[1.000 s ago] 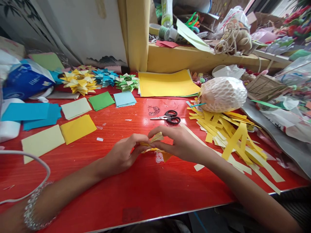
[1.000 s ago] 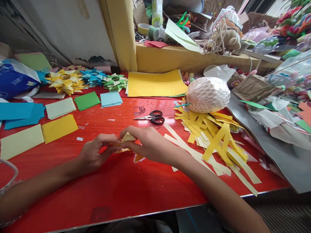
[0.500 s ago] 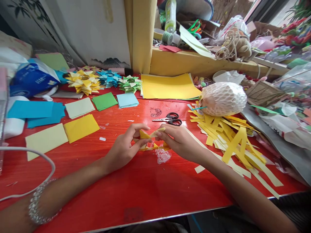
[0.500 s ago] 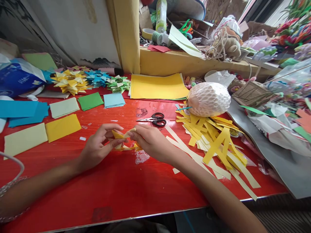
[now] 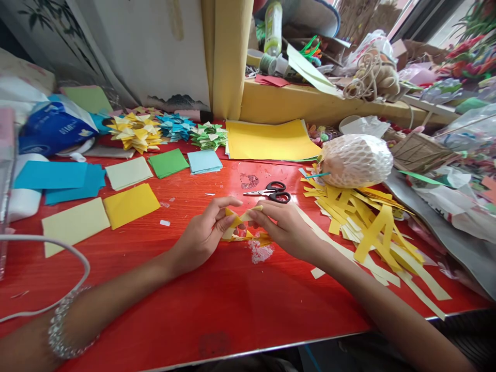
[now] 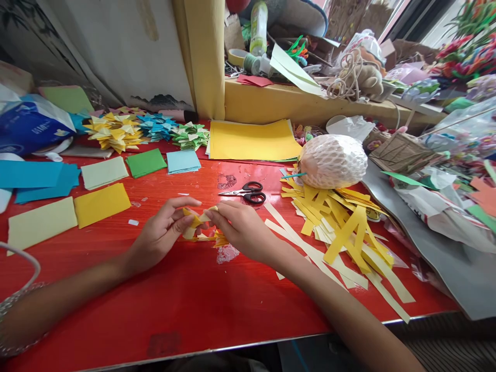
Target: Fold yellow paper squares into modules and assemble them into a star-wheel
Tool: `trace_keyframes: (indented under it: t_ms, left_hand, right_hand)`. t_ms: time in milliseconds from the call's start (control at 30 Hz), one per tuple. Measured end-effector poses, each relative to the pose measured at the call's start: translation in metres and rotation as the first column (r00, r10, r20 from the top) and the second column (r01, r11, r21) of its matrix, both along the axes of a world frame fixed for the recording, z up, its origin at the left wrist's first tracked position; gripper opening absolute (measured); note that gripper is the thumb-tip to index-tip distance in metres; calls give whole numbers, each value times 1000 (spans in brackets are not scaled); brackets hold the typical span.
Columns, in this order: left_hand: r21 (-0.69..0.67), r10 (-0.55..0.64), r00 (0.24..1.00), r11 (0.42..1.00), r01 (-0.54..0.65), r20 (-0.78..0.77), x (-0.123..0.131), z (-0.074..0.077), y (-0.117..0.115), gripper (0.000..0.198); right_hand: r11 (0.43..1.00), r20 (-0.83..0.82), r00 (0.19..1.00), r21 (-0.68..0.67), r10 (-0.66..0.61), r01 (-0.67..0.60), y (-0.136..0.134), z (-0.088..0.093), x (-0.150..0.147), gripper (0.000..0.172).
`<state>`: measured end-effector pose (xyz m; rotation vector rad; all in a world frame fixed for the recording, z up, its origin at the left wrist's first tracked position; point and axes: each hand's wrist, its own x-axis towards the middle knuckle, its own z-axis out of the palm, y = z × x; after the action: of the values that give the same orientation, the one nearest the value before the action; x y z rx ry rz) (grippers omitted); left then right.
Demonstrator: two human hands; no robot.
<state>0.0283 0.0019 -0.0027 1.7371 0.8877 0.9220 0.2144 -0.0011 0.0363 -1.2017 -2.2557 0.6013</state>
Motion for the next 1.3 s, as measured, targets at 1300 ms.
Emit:
trace_keyframes:
  t_ms: [1300]
  left_hand:
    - [-310, 183, 983, 935, -174, 3, 6, 5, 2, 32]
  right_hand:
    - [749, -491, 809, -655, -325, -97, 8, -25, -3, 40]
